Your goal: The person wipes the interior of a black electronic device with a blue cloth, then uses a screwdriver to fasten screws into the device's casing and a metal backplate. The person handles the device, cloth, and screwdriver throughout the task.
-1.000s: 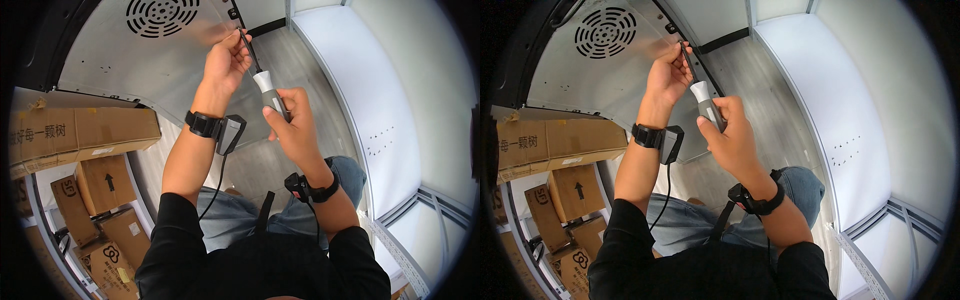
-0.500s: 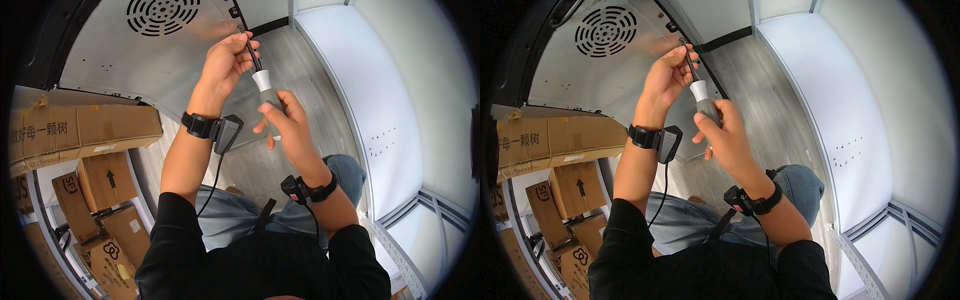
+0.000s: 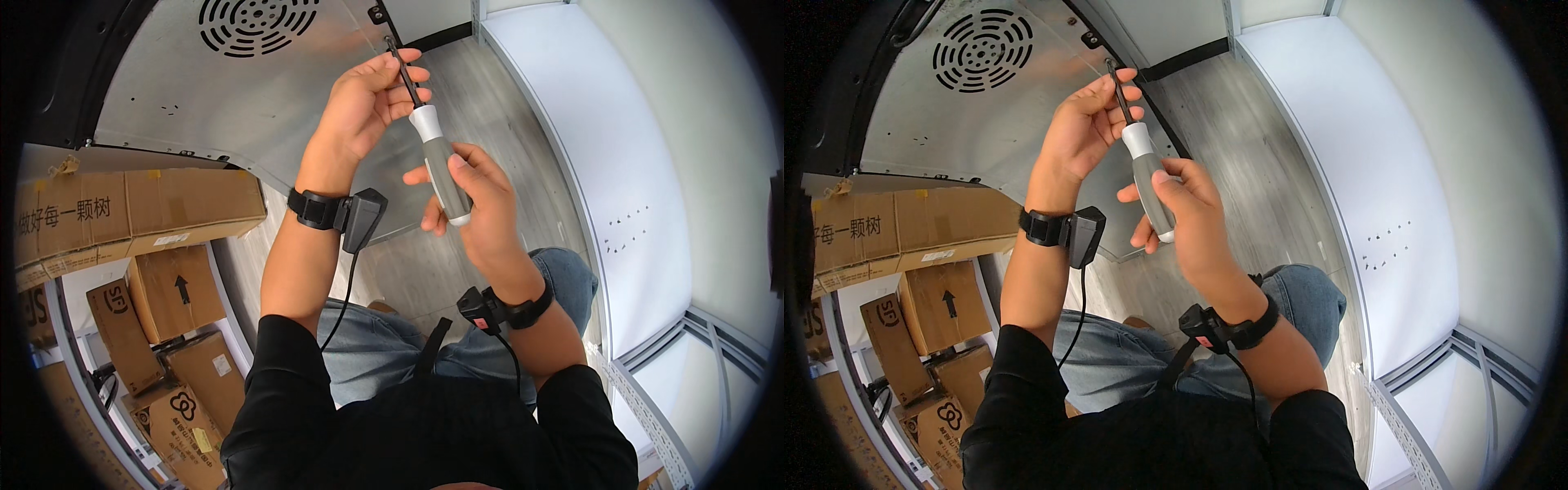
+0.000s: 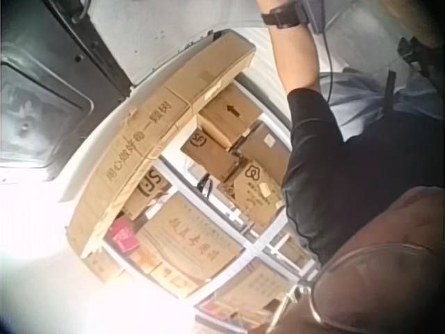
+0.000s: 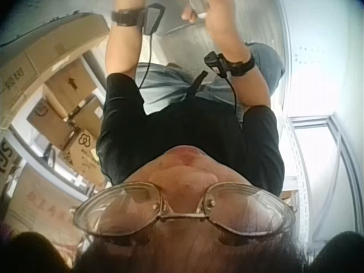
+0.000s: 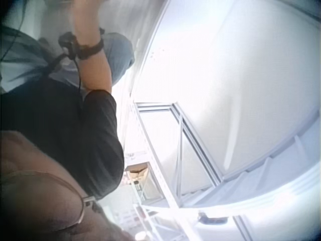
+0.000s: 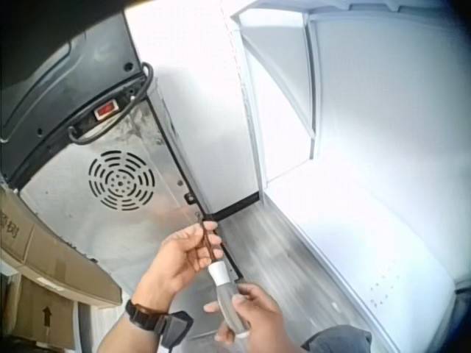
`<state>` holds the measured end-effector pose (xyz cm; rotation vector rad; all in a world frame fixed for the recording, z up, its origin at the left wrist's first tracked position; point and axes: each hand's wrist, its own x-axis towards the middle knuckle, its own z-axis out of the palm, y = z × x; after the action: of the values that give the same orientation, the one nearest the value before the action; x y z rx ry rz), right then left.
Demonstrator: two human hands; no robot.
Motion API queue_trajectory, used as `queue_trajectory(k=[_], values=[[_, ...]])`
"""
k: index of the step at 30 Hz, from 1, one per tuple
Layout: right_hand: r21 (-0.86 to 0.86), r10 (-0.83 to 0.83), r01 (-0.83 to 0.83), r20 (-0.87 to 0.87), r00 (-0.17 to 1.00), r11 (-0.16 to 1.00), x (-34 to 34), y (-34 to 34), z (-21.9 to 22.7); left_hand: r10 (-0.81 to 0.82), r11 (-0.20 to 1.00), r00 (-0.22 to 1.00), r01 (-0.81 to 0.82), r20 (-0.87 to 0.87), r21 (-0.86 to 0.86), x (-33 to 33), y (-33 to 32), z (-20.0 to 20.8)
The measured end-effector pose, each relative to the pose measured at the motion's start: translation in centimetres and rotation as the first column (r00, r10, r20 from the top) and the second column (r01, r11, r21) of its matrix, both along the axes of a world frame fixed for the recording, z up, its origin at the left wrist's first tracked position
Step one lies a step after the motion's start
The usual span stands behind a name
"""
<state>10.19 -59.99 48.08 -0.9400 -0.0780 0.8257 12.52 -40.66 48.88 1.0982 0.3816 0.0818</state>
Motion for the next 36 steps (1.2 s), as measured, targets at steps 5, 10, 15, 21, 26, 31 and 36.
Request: queue_trajectory(k=[5, 10, 15, 21, 26, 31, 36], values=[[0.048, 0.121, -0.120, -0.014, 0.993, 0.992, 0.6, -0.4, -0.3, 0.043, 0.999, 0.999, -0.042, -0.018, 0.029, 0.4, 0.2, -0.4], [-0.302, -0.029, 0.170, 0.423, 0.906, 0.938, -1.3, 0.9, -1.0, 0.059, 0.996, 0.996, -0.054, -0.071, 0.073, 0.9, 0.2, -0.6], [-0.253, -0.030, 0.094, 0.248, 0.968, 0.963, -1.1, 0.4, 0.0, 0.052, 0.997, 0.998, -0.050, -0.027, 0.061, 0.6, 0.1, -0.8], [-0.060, 0.076, -0.079, -0.044, 0.996, 0.995, -0.1, -0.2, 0.3, 0.005, 1.000, 1.000, -0.006, 0.009, 0.024, 0.0, -0.3, 0.3], [0.013, 0.184, -0.184, -0.063, 0.981, 0.983, 0.3, -0.5, 0.3, 0.036, 0.998, 0.999, -0.035, -0.012, 0.046, 0.6, 0.5, -0.4], [-0.257, -0.101, 0.311, 0.600, 0.793, 0.915, -1.0, 1.2, -1.4, 0.057, 0.997, 0.998, -0.056, -0.006, 0.044, 1.1, 0.4, -0.9], [-0.250, -0.027, 0.109, 0.309, 0.951, 0.962, -1.1, 0.2, 0.6, 0.090, 0.992, 0.996, -0.089, -0.012, 0.086, 0.7, 0.0, -0.5]])
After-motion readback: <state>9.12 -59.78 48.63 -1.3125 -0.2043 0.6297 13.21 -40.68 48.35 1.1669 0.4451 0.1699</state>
